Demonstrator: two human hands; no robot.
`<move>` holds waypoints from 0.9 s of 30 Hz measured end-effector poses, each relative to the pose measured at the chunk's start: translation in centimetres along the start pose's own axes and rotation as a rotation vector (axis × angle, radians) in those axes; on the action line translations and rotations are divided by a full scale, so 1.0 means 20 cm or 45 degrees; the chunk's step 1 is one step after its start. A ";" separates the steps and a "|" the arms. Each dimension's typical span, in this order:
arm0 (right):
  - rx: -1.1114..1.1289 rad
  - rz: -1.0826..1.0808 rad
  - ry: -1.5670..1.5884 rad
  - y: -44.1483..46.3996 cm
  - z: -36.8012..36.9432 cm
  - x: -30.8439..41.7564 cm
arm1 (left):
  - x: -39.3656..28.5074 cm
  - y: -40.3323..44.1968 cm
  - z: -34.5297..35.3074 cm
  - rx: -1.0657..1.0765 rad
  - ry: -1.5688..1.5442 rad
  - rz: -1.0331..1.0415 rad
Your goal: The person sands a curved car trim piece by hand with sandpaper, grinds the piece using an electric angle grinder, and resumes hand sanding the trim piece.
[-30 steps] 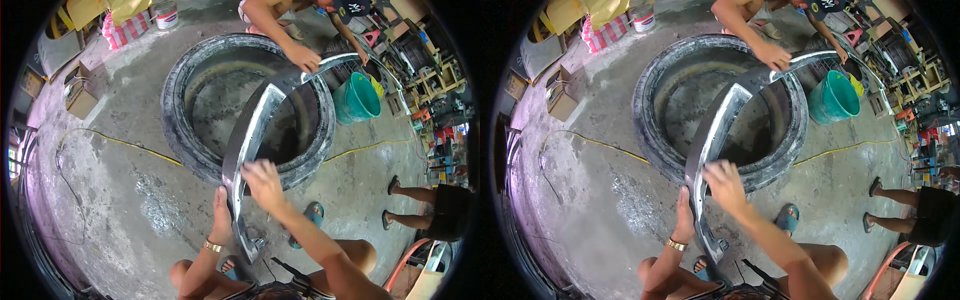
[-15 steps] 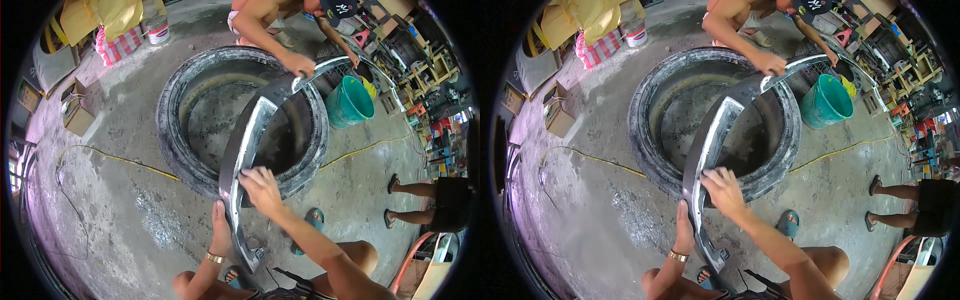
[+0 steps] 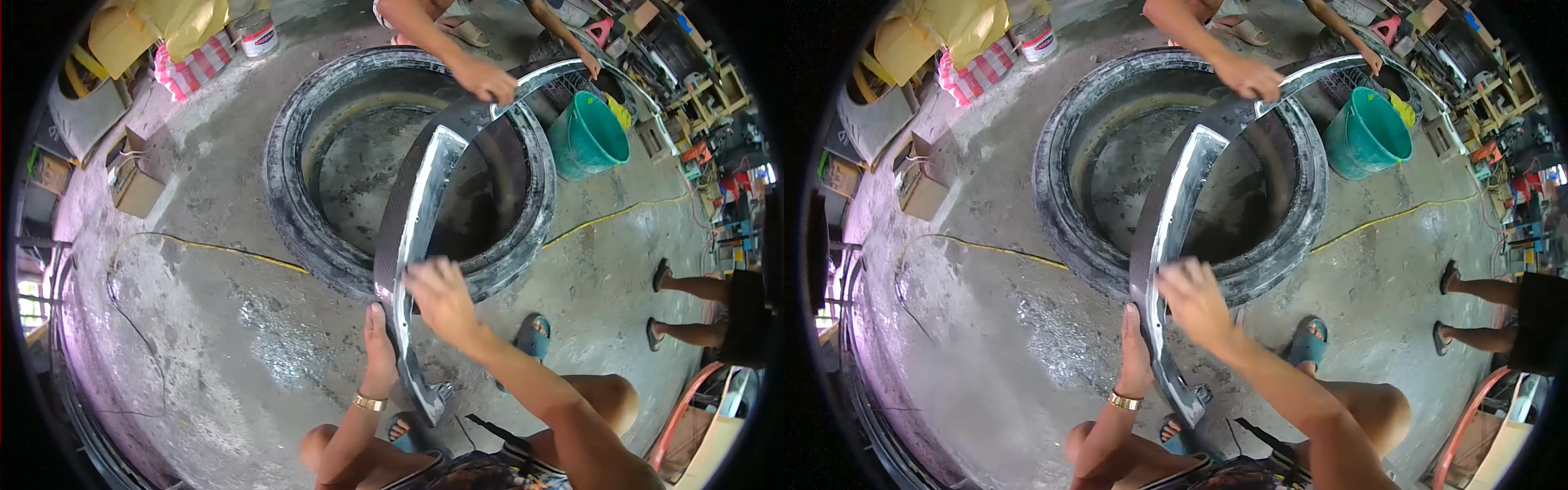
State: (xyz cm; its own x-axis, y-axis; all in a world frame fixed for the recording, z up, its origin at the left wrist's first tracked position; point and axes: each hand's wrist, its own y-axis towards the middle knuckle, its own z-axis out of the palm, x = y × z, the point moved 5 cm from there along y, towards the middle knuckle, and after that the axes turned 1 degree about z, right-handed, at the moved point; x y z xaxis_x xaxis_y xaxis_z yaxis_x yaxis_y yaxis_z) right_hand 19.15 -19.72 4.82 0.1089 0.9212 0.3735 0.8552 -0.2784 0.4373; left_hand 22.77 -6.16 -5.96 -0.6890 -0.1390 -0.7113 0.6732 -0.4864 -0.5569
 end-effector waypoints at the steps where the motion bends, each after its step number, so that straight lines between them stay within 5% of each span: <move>1: -0.047 -0.033 0.114 -0.02 -0.01 0.01 | -0.01 -0.01 0.00 0.006 -0.008 -0.022; 3: 0.027 -0.027 -0.151 0.09 0.00 -0.13 | -0.02 -0.04 0.02 0.000 -0.016 -0.124; 12: -0.038 0.085 -0.014 0.20 0.01 -0.24 | 0.05 -0.03 -0.06 0.010 0.050 -0.133; 15: 0.029 0.084 -0.147 -0.01 0.02 -0.04 | 0.04 0.00 -0.02 0.032 0.078 -0.112; 17: 0.185 0.092 0.196 -0.22 0.01 0.15 | 0.04 0.02 -0.01 -0.065 -0.104 -0.028; 19: 0.065 -0.060 -0.142 -0.13 0.01 0.03 | 0.05 0.02 -0.05 -0.032 -0.032 -0.079; 23: 0.066 0.139 -0.092 -0.01 0.03 -0.03 | 0.06 0.01 -0.07 0.058 0.105 -0.155; 27: 0.048 -0.101 -0.028 -0.24 0.01 0.12 | -0.03 -0.03 0.04 -0.033 -0.127 -0.066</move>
State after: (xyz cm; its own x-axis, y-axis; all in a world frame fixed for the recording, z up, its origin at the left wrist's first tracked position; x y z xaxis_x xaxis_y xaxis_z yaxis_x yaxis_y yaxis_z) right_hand 15.40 -16.20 3.42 0.0506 0.9460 0.3203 0.8800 -0.1939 0.4335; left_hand 22.55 -6.55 -4.82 -0.7453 -0.2001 -0.6360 0.6420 -0.4727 -0.6036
